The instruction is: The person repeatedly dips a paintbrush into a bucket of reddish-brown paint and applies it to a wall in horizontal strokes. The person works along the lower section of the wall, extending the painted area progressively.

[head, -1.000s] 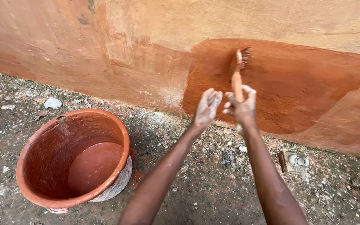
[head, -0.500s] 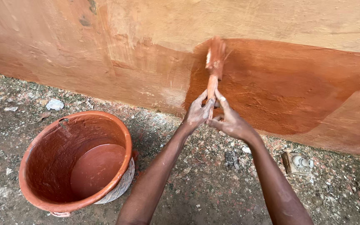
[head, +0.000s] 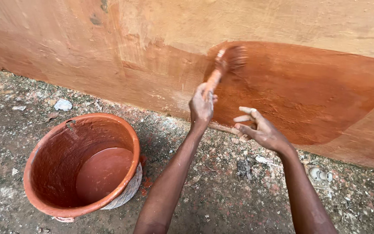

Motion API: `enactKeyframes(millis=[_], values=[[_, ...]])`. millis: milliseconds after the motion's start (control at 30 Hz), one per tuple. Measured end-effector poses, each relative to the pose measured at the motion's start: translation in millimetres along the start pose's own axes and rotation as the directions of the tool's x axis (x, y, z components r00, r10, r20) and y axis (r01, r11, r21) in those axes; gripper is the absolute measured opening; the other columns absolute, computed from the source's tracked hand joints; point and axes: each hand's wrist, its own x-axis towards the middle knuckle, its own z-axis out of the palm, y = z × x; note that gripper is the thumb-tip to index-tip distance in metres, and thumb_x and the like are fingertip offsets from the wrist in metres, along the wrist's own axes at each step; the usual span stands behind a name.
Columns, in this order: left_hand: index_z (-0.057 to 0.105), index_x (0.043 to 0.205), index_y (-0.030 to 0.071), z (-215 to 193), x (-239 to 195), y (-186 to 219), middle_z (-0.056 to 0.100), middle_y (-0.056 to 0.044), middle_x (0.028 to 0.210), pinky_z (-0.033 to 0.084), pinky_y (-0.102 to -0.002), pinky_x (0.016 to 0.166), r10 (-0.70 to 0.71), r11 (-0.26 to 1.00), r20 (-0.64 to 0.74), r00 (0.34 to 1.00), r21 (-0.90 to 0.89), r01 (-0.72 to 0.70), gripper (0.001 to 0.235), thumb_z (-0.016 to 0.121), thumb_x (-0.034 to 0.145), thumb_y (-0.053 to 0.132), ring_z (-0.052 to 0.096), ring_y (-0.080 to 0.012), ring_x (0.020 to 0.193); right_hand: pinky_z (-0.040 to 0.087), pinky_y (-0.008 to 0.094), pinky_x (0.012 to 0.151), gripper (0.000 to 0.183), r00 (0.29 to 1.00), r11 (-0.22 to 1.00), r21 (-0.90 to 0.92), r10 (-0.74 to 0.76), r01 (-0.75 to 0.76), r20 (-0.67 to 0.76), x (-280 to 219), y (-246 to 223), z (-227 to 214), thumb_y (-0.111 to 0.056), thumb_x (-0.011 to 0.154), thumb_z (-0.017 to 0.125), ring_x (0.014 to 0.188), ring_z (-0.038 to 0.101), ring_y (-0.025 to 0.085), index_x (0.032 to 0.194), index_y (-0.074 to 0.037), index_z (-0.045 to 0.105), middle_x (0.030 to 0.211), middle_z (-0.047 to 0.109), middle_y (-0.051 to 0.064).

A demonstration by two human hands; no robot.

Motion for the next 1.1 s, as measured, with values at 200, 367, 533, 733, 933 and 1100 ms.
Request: enactKeyframes(millis=[200, 367, 533, 733, 933, 1100], values=[[0.057, 0.137, 0.007, -25, -8, 24, 0.074, -0.015, 0.102, 0.059, -0.027, 0.065, 0.153, 0.961, -0.175, 0.973, 0.255, -0.106, 0.036, 0.051, 0.104, 0.02, 0.073, -0.0154, 0.083, 0.065, 0.038, 0.079, 0.07, 0.993, 0.997, 0.032, 0.072, -0.069, -0.095, 5, -7, 2, -0.033, 0.092, 0.062, 0.096, 0.074, 0.022, 0.153, -0.012, 0.034, 0.134, 0.065, 0.012], [0.046, 0.145, -0.004, -33, -11, 25, 0.067, -0.019, 0.114, 0.058, -0.035, 0.078, 0.574, 0.726, -0.183, 0.798, 0.565, -0.392, 0.041, 0.055, 0.11, 0.016, 0.069, -0.0229, 0.098, 0.064, 0.04, 0.077, 0.069, 0.996, 0.997, 0.061, 0.055, -0.051, -0.074, 3, -17, 2, -0.031, 0.093, 0.062, 0.094, 0.073, 0.022, 0.153, -0.012, 0.034, 0.134, 0.065, 0.012], [0.033, 0.149, -0.002, 5, -23, 8, 0.059, -0.019, 0.117, 0.064, -0.031, 0.065, 0.325, 0.876, -0.096, 0.941, 0.404, -0.262, 0.052, 0.049, 0.101, 0.007, 0.068, -0.0223, 0.087, 0.065, 0.039, 0.08, 0.066, 0.996, 0.999, 0.04, 0.04, -0.037, -0.085, -2, -20, 0, -0.029, 0.094, 0.059, 0.095, 0.073, 0.022, 0.154, -0.014, 0.035, 0.133, 0.065, 0.01], [0.034, 0.156, 0.01, 38, -27, -14, 0.066, -0.018, 0.118, 0.066, -0.027, 0.071, 0.263, 0.901, 0.261, 0.929, 0.278, -0.334, 0.058, 0.05, 0.101, 0.005, 0.071, -0.0195, 0.093, 0.064, 0.038, 0.082, 0.062, 0.988, 0.994, 0.031, 0.106, -0.103, -0.115, -16, -11, -10, -0.028, 0.094, 0.06, 0.096, 0.073, 0.02, 0.151, -0.015, 0.039, 0.131, 0.068, 0.008], [0.037, 0.157, 0.014, 19, -1, -35, 0.066, -0.016, 0.129, 0.058, -0.017, 0.06, 0.249, 0.89, 0.38, 0.891, 0.273, -0.365, 0.055, 0.049, 0.103, 0.013, 0.072, -0.012, 0.091, 0.062, 0.037, 0.078, 0.061, 0.984, 0.991, 0.099, 0.106, -0.092, -0.143, -13, -9, -17, -0.023, 0.094, 0.061, 0.091, 0.073, 0.021, 0.151, -0.01, 0.04, 0.129, 0.069, 0.011], [0.044, 0.156, -0.009, -33, 42, -57, 0.062, -0.016, 0.125, 0.053, -0.017, 0.053, 0.199, 0.588, 0.149, 0.969, -0.809, 0.004, 0.054, 0.05, 0.117, 0.028, 0.059, -0.0086, 0.079, 0.064, 0.035, 0.078, 0.06, 0.985, 0.987, 0.139, 0.104, -0.084, -0.139, -9, -15, -11, -0.02, 0.094, 0.06, 0.089, 0.072, 0.02, 0.15, -0.008, 0.04, 0.126, 0.069, 0.012]])
